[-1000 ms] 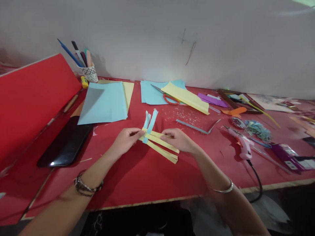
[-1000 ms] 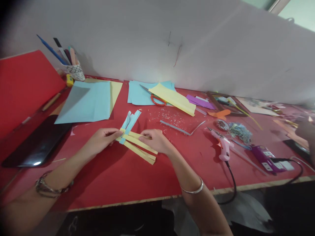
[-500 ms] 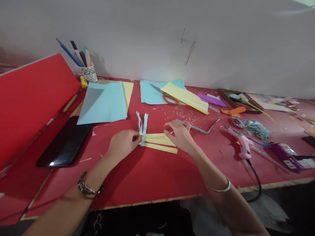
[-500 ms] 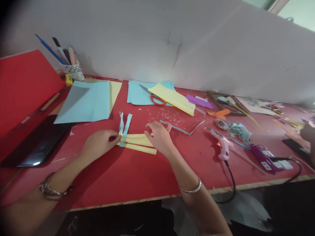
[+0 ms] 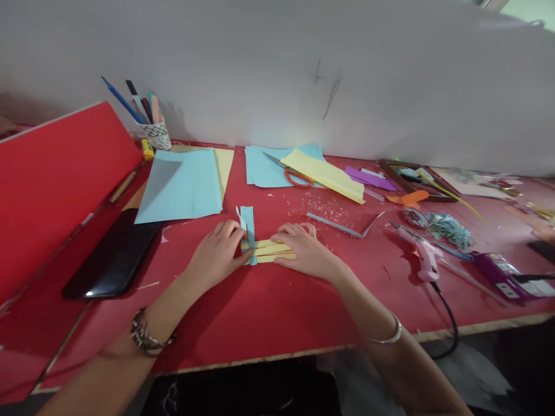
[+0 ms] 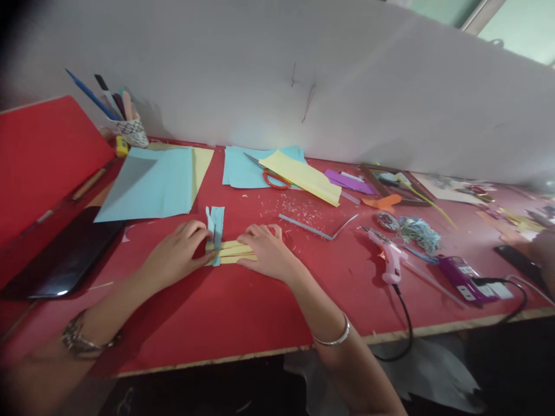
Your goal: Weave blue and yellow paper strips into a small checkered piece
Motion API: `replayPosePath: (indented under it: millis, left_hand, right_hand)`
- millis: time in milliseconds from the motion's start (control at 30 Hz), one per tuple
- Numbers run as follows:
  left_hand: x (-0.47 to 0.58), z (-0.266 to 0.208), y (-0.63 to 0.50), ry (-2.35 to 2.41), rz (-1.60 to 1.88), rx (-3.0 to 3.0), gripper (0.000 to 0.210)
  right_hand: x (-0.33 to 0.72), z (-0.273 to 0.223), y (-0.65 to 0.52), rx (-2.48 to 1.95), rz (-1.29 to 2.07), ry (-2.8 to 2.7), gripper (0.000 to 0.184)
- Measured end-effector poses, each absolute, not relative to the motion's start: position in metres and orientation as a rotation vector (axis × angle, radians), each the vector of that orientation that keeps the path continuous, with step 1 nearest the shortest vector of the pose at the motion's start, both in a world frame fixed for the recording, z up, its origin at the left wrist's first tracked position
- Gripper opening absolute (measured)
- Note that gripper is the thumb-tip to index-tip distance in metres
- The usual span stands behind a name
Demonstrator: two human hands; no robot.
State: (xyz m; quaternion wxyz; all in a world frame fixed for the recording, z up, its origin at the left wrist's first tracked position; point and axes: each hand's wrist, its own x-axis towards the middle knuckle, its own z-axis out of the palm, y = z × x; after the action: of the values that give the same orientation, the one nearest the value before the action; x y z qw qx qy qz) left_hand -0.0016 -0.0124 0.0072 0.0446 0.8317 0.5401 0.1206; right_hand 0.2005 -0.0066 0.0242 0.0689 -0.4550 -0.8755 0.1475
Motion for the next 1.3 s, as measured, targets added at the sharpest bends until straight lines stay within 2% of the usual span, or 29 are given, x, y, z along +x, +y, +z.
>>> replayPosePath:
  millis: [133,400,667,833,967,1133,1300]
  left_hand:
    - [-0.001,-0.004,-0.013,1.668,0.321,2.649,0.033]
    - [0.0,-0.01,-0.013,1.626,0.294,2.709,0.043]
    - [-0.006,-0.015,-0.009,1.549,0.414,2.659,0.039]
    - [-0.006,-0.009,-0.01,1.574,0.509,2.676,0.04]
    - [-0.005,-0.012,-0.009,1.49,0.308,2.656,0.04]
    - [-0.005,-0.016,-0.013,1.507,0.206,2.582,0.045]
    - [0.001,-0.015,-0.026,1.621,0.219,2.575,0.046]
  right_hand:
    - [0.2,0.024,-0.005,-1.461,0.401,-2.611,0.03]
    - [0.2,0.022,-0.003,-1.535,0.388,-2.582,0.025]
    - [0.201,0.021,-0.003,-1.489,0.4,-2.597,0.026]
    - [0.202,0.023,0.0,-1.519,0.417,-2.509,0.016]
    - [0.202,0.023,0.0,-1.65,0.27,-2.401,0.018]
    - [0.202,0.021,-0.004,-1.767,-0.091,-2.223,0.031]
    - [0.205,0.026,-0.003,-1.654,-0.07,-2.126,0.028]
